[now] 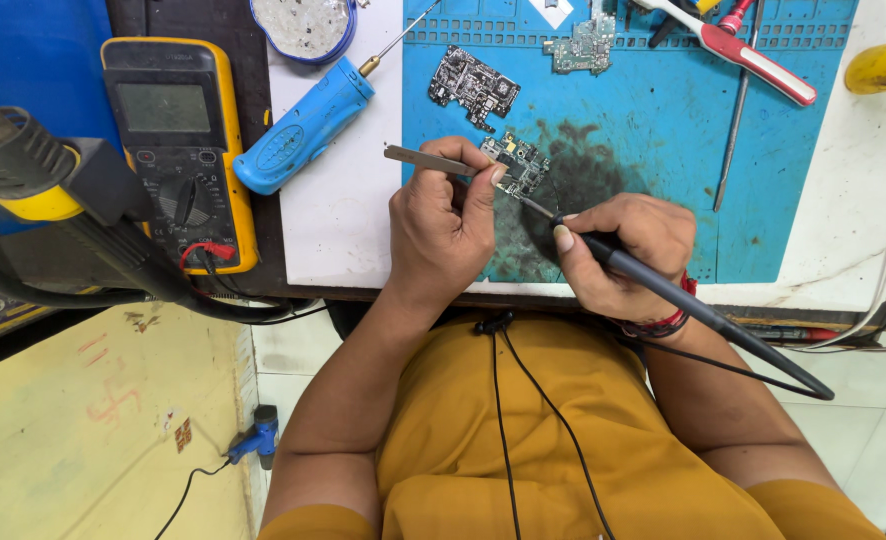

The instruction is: The person holds a small circuit board with tweezers in one hand and a soldering iron in the other, soldering components on the board at a workbench. They reposition the board and continue soldering different points, with other boards and repair tools laid out on the mat.

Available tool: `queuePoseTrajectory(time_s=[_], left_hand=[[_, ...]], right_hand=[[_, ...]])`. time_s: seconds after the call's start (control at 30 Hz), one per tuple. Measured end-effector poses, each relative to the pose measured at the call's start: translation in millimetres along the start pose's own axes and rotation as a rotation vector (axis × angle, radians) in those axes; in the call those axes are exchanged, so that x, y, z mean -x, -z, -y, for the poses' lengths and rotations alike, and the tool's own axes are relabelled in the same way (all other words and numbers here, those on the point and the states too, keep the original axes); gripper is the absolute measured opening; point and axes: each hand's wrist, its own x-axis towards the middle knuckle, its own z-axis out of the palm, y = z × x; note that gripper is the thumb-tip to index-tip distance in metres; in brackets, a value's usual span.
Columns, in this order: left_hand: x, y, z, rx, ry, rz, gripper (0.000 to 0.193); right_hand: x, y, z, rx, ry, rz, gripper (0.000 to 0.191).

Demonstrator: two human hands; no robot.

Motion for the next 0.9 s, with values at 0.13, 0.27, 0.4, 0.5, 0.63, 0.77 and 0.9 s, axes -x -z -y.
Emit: queuePoseTrajectory(time_s=[0.13, 0.27, 0.4, 0.5, 0.63, 0.77, 0.9], left_hand=[[-0.1, -0.2, 0.1, -0.004, -0.007, 0.000, 0.015], [-0.1, 0.1, -0.2, -0.002, -0.007, -0.002, 0.015], [-0.6, 0.6, -0.4, 0.009, 0.015, 0.010, 0.015], [-0.9, 0.4, -0.5, 0.008, 0.017, 0.010, 0.016], [-0.8, 0.3, -0.5, -0.002, -0.006, 0.005, 0.015], [-0.7, 0.4, -0.8, 0.001, 0.013, 0.005, 0.015], [-0.4, 0.3, -0.2, 0.003, 0.010, 0.004, 0.015]], right_hand=[[-0.3, -0.1, -0.4, -0.003, -0.003, 0.002, 0.013], [-0.7, 0.3, 0.0, 0.002, -0.002, 0.003, 0.013], [-1.1, 0.1, 0.7, -0.003, -0.002, 0.005, 0.013], [-1.7, 0.2, 0.6, -0.004, 0.002, 0.007, 0.013], [-1.9, 0.5, 0.6, -0.003, -0.002, 0.016, 0.013], [-1.9, -0.1, 0.6, -0.011, 0.001, 0.009, 0.013], [-2.1, -0.7, 0.3, -0.011, 0.008, 0.009, 0.013]])
